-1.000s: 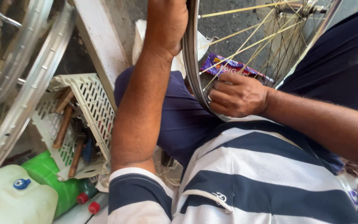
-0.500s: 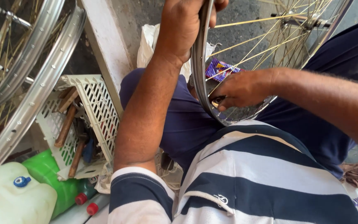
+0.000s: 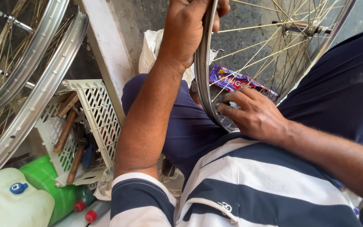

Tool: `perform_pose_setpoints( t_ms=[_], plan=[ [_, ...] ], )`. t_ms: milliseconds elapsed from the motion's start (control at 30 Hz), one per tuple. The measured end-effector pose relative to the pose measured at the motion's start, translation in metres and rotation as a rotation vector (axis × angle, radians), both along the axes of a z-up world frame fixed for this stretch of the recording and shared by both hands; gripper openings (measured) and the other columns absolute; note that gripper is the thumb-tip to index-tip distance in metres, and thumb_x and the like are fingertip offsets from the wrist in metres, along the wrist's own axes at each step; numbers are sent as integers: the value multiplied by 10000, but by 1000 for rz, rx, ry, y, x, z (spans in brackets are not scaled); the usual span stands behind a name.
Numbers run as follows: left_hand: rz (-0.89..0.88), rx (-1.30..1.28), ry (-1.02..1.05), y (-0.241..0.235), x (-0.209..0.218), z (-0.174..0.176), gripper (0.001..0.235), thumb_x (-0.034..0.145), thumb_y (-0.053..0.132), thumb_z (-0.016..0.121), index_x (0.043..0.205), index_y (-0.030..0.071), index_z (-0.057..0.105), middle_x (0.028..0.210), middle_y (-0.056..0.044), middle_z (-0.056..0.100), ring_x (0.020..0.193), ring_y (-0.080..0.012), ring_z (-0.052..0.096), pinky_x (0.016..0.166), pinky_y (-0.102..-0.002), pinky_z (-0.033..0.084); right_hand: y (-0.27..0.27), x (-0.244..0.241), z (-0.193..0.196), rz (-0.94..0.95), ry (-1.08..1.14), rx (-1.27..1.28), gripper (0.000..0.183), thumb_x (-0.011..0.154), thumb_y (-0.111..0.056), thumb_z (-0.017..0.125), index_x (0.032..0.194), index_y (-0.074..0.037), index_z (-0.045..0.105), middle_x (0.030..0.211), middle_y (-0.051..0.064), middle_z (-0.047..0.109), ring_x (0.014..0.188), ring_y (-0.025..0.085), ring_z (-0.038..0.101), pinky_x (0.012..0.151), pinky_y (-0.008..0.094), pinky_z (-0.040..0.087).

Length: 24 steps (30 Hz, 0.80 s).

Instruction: The person sits on the floor and uses a small metal tool to tighten the spokes on a bicycle wheel rim. They rotate the wheel to access different sections and continue the process for the duration of the clip.

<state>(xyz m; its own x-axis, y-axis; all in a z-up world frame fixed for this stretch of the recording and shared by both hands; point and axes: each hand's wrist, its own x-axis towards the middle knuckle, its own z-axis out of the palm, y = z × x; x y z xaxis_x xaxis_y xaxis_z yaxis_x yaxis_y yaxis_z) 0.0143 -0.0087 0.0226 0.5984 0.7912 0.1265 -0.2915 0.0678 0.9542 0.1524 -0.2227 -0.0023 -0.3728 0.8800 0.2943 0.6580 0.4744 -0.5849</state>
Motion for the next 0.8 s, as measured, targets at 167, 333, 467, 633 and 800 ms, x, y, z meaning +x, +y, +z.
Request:
perform_pose_setpoints(
  t_ms=[167,333,467,633,800],
  plan=[
    [4,39,33,1,-3,-2,283,1125,251,556,1020,47,723,914,-93,756,693,-115,662,653,-270,549,-14,-14,-8,-126,120,-246,257,860,-160,801,1070,-62,689,936,113,612,787,263,654,653,400,551],
    [20,38,37,2,-4,-5,265,1114,245,553,1010,58,710,913,-86,758,695,-107,668,653,-267,556,-21,-1,-4,-99,268,-634,290,792,-181,818,1045,-68,732,827,74,694,710,225,708,598,371,574],
    [-8,55,3,3,-4,-8,306,1140,276,550,984,63,706,857,-65,721,673,-93,626,621,-264,513,-20,15,3,-32,331,-402,247,855,-119,768,1096,-70,748,898,74,691,790,222,720,654,342,600],
    [-36,57,-26,2,0,-6,341,1176,339,523,1012,87,683,775,-43,662,651,-80,545,602,-253,447,-3,24,25,-191,296,-213,306,941,-17,669,1244,-42,703,1131,149,648,915,246,724,744,351,609],
    [-12,-42,-17,-2,0,7,309,1141,364,513,1108,96,663,736,-28,629,654,-93,523,632,-264,416,23,11,31,-195,177,-16,296,953,-68,672,1246,-49,705,1129,149,666,945,306,688,791,403,577]
  ],
)
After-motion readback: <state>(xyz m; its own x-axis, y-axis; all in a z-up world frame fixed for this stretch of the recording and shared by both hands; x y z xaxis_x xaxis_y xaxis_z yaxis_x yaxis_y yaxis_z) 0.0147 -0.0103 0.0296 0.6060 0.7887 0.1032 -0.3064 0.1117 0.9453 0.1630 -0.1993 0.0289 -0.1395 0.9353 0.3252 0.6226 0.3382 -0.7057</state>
